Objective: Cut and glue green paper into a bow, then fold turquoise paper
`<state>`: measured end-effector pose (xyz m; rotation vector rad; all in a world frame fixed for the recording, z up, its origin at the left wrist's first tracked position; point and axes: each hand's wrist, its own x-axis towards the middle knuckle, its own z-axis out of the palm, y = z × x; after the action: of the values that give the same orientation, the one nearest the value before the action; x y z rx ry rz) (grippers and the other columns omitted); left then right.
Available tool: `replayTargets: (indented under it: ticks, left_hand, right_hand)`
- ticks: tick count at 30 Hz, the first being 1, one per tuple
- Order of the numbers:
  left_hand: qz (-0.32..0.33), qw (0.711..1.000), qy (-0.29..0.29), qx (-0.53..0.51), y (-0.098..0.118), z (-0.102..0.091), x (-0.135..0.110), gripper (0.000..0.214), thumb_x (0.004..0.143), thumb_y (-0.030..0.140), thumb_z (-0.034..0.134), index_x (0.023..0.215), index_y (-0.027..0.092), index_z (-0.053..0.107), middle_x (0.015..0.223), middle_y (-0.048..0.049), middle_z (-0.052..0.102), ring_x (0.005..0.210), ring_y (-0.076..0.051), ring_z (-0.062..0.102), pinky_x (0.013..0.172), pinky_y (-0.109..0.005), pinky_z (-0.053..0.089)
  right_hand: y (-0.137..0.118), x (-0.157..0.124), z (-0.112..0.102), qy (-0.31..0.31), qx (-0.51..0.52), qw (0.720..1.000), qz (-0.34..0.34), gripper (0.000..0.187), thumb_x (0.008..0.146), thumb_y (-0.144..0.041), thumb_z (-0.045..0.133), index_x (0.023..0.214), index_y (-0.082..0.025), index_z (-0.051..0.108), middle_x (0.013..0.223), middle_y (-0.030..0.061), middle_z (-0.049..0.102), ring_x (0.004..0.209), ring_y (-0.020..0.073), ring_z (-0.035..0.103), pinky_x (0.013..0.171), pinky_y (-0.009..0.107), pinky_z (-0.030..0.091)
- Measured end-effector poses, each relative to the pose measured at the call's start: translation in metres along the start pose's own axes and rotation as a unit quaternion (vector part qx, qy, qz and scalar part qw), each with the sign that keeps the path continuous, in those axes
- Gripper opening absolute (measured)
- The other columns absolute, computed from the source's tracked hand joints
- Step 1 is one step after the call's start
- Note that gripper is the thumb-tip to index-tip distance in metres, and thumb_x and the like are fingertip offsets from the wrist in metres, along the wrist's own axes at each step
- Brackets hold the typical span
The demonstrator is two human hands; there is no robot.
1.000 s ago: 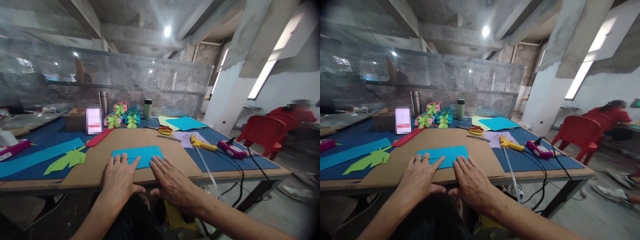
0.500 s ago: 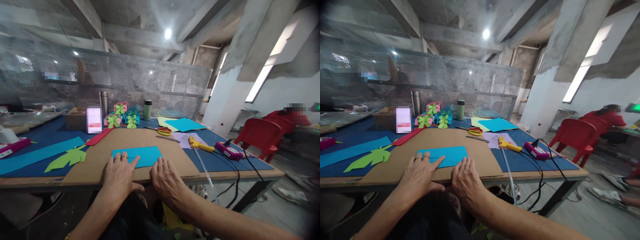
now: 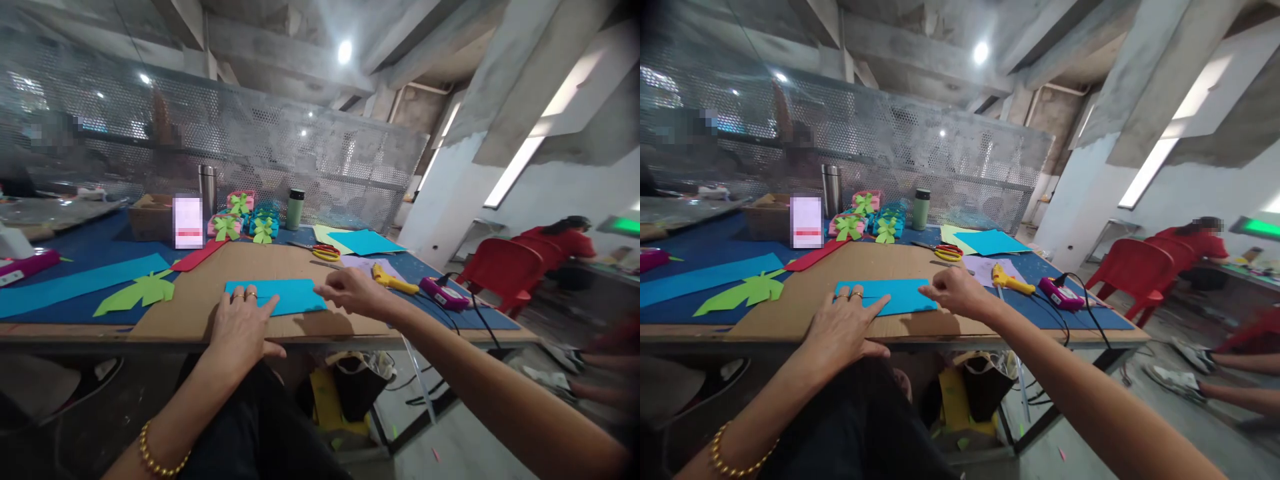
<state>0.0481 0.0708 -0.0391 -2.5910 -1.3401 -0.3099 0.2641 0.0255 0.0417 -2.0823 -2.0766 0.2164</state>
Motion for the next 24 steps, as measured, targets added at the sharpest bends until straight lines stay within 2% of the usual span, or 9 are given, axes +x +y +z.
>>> replayTargets:
  ticks: [2,6,11,19,21,24]
  left_hand:
    - [0.003,1.000,0.002,0.002,-0.001,0.001,-0.001,0.095,0.061,0.074,0.076,0.142,0.029,0.055,0.136,-0.0255,0.056,0.121,-0.046,0.052,0.098,-0.054,0.039]
    - [0.006,1.000,-0.002,0.001,-0.001,0.001,-0.001,0.096,0.060,0.075,0.075,0.142,0.030,0.055,0.136,-0.0260,0.056,0.122,-0.046,0.052,0.098,-0.054,0.039]
    - [0.002,1.000,-0.007,0.008,0.000,-0.001,0.000,0.094,0.062,0.074,0.075,0.142,0.030,0.055,0.137,-0.0258,0.055,0.124,-0.046,0.050,0.098,-0.054,0.038]
    - [0.010,1.000,0.012,-0.002,-0.002,0.002,0.000,0.092,0.066,0.078,0.068,0.142,0.027,0.055,0.129,-0.0240,0.060,0.118,-0.042,0.053,0.095,-0.051,0.040]
    - [0.006,1.000,0.005,-0.004,-0.002,0.001,0.000,0.093,0.065,0.077,0.070,0.142,0.027,0.055,0.131,-0.0237,0.058,0.120,-0.042,0.052,0.096,-0.051,0.039]
    - [0.002,1.000,-0.005,0.000,-0.001,0.000,-0.001,0.096,0.061,0.076,0.074,0.143,0.029,0.054,0.137,-0.0232,0.056,0.124,-0.044,0.049,0.100,-0.053,0.037]
  right_hand:
    - [0.004,0.017,0.013,-0.068,0.047,0.996,0.023,0.040,0.092,-0.041,0.059,0.061,-0.017,0.059,0.054,0.0009,0.062,0.049,0.0104,0.055,0.049,0.022,0.037]
    - [0.014,0.035,0.034,-0.123,0.076,0.989,0.036,0.040,0.085,-0.043,0.067,0.055,-0.018,0.054,0.046,-0.0030,0.055,0.041,0.0093,0.051,0.042,0.021,0.036]
    - [0.021,0.035,0.032,-0.178,0.109,0.977,0.047,0.039,0.084,-0.042,0.067,0.055,-0.019,0.054,0.048,-0.0033,0.058,0.040,0.0094,0.052,0.041,0.020,0.039]
    - [0.043,0.021,0.009,-0.162,0.093,0.979,0.079,0.040,0.083,-0.031,0.067,0.049,-0.018,0.051,0.042,-0.0022,0.054,0.037,0.0093,0.048,0.040,0.022,0.038]
    - [0.041,0.022,0.004,-0.141,0.092,0.984,0.064,0.038,0.084,-0.031,0.066,0.052,-0.018,0.051,0.044,-0.0024,0.056,0.037,0.0086,0.048,0.040,0.021,0.037]
    - [0.026,0.033,0.006,-0.119,0.153,0.981,-0.007,0.032,0.092,-0.034,0.059,0.065,-0.017,0.057,0.058,-0.0014,0.065,0.042,0.0069,0.053,0.041,0.018,0.039]
